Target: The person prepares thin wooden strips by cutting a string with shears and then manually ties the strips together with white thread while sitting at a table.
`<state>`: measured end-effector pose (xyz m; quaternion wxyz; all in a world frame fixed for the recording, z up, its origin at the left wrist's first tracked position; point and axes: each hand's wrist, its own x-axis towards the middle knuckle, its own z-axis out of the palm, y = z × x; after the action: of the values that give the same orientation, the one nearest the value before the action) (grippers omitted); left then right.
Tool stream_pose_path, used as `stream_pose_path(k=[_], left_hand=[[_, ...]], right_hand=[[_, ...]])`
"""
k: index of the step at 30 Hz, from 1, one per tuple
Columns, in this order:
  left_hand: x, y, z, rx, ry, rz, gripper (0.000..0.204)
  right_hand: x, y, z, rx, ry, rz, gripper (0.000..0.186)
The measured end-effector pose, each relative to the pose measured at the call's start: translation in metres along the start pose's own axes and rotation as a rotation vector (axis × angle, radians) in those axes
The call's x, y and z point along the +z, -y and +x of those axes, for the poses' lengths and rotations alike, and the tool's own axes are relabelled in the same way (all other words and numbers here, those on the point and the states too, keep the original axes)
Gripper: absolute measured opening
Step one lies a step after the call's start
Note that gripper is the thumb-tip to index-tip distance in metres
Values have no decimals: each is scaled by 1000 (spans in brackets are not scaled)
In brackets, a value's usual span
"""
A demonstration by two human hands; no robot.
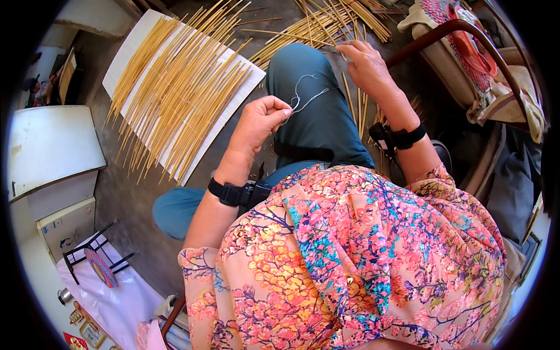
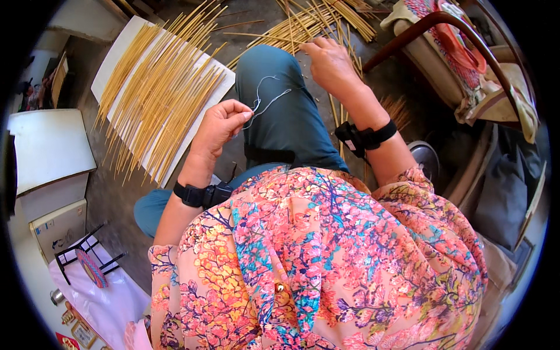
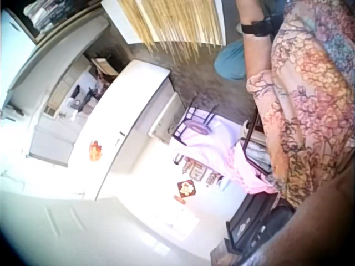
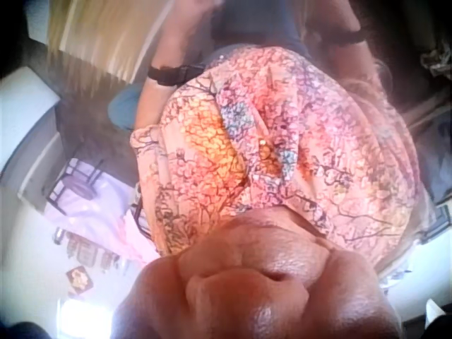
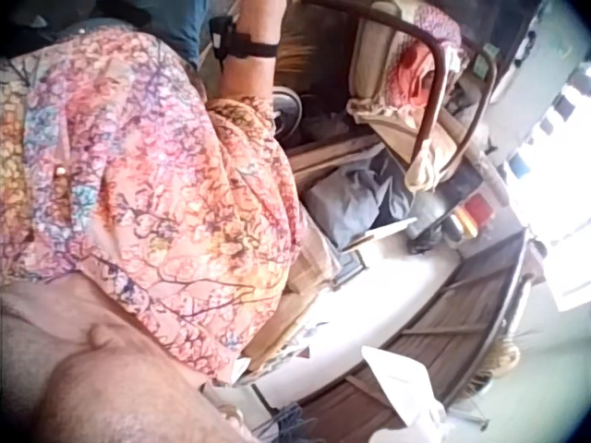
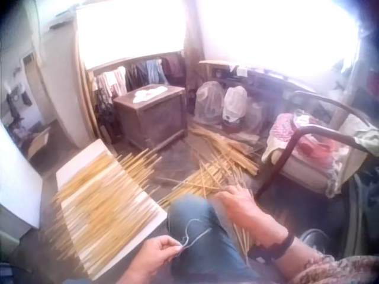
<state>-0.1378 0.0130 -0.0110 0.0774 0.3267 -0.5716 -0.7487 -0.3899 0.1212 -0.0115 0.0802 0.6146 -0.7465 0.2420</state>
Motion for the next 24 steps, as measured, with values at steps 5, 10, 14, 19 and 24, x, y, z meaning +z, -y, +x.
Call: stream_pose_path(k=[5, 10, 14, 19, 24], left_hand=[[-6, -9, -8, -28, -60, -53, 6], [-1, -17, -8, 22, -71, -98, 6], [-6, -21, -11, 50, -163, -79, 6], [-3, -8, 2, 55, -179, -64, 6], [-9, 9, 17, 431, -318, 405, 13]], right_hand=[[-8, 56, 4, 26, 77, 463, 27], [20, 84, 10, -336, 1, 471, 14], [10, 68, 19, -289, 114, 608, 7], [1, 38, 19, -163, 199, 555, 8], [1, 43, 16, -155, 128, 511, 8]])
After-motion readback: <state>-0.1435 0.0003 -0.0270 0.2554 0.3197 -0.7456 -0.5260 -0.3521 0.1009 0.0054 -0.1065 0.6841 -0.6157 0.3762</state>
